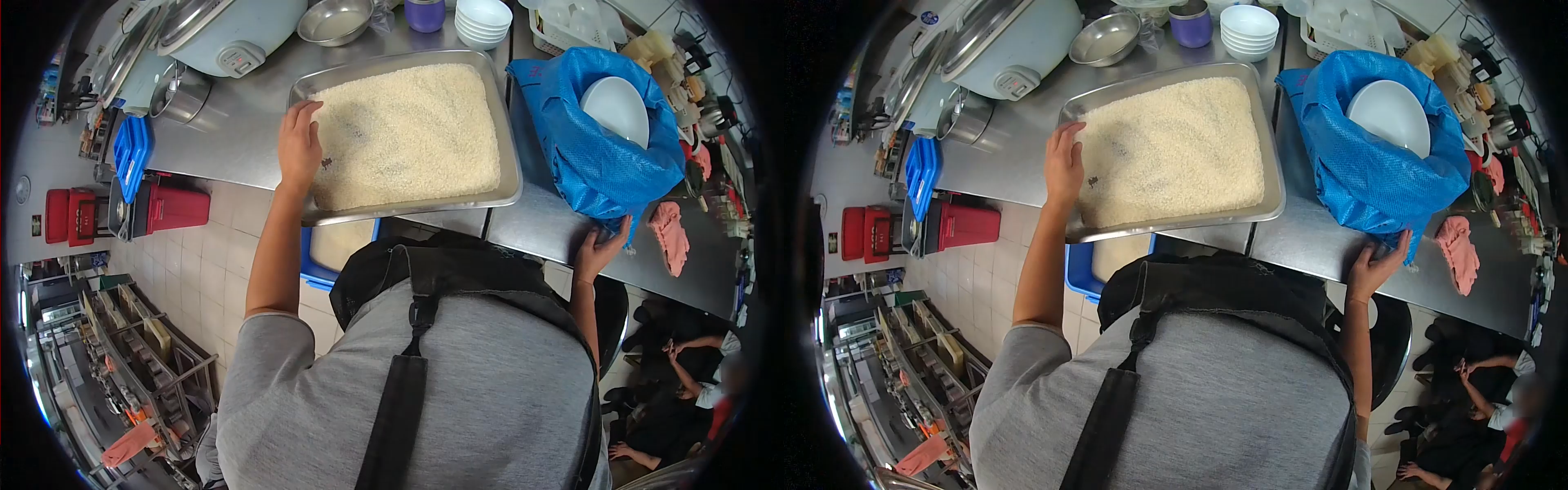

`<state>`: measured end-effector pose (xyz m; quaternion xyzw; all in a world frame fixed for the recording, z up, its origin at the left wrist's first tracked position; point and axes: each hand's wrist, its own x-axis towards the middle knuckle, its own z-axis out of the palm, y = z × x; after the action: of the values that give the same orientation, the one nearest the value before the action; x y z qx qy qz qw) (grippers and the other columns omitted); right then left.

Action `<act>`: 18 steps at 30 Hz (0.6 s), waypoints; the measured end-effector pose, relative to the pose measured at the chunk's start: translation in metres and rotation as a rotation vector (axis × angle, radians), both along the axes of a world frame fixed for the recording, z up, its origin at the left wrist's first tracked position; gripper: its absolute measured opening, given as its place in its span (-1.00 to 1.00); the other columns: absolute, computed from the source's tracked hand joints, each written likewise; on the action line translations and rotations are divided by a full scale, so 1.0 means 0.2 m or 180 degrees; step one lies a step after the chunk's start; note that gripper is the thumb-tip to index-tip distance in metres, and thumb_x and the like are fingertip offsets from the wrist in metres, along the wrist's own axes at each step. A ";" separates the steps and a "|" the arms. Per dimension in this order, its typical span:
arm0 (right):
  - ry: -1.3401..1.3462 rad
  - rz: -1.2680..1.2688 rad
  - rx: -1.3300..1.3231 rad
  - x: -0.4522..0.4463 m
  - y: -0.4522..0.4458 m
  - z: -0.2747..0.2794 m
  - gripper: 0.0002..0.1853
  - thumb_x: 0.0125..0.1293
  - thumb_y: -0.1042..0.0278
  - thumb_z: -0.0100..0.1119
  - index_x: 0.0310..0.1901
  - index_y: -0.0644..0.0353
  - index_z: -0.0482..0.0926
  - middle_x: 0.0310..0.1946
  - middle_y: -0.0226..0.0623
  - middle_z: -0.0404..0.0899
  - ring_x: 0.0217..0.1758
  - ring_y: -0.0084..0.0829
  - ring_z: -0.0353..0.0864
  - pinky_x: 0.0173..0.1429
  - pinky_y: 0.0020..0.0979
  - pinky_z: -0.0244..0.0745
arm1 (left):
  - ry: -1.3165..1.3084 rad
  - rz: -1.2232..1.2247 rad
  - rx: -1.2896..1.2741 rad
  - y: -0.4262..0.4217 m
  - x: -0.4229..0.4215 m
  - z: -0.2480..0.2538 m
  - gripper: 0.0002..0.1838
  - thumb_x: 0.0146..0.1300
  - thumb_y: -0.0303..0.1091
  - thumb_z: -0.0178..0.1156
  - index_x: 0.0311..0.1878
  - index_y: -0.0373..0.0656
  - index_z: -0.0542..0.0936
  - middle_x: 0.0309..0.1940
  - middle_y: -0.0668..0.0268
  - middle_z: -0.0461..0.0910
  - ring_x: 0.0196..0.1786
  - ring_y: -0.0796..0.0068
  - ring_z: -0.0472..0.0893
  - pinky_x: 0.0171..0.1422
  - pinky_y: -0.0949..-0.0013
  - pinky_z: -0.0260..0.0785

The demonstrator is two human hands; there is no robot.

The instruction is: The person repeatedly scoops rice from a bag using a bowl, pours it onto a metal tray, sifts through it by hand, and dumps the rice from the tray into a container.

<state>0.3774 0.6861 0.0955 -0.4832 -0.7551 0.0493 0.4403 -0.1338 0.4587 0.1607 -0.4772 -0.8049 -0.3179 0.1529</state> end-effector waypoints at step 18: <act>0.0071 -0.0017 -0.0157 -0.01 0.00 0.01 -0.26 0.16 0.57 0.10 0.43 0.39 0.15 0.47 0.10 0.15 0.56 0.06 0.08 0.61 -0.02 -0.12 | -0.1319 0.1770 -0.0761 -0.87 -0.30 -0.25 -0.29 0.21 0.02 0.36 0.30 -0.22 0.41 0.11 0.03 0.52 0.15 0.08 0.52 0.17 0.10 0.41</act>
<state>0.3748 0.6864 0.0983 -0.4954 -0.7474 0.0721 0.4368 -0.1941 0.2845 0.1102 -0.1801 -0.9492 -0.2578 0.0104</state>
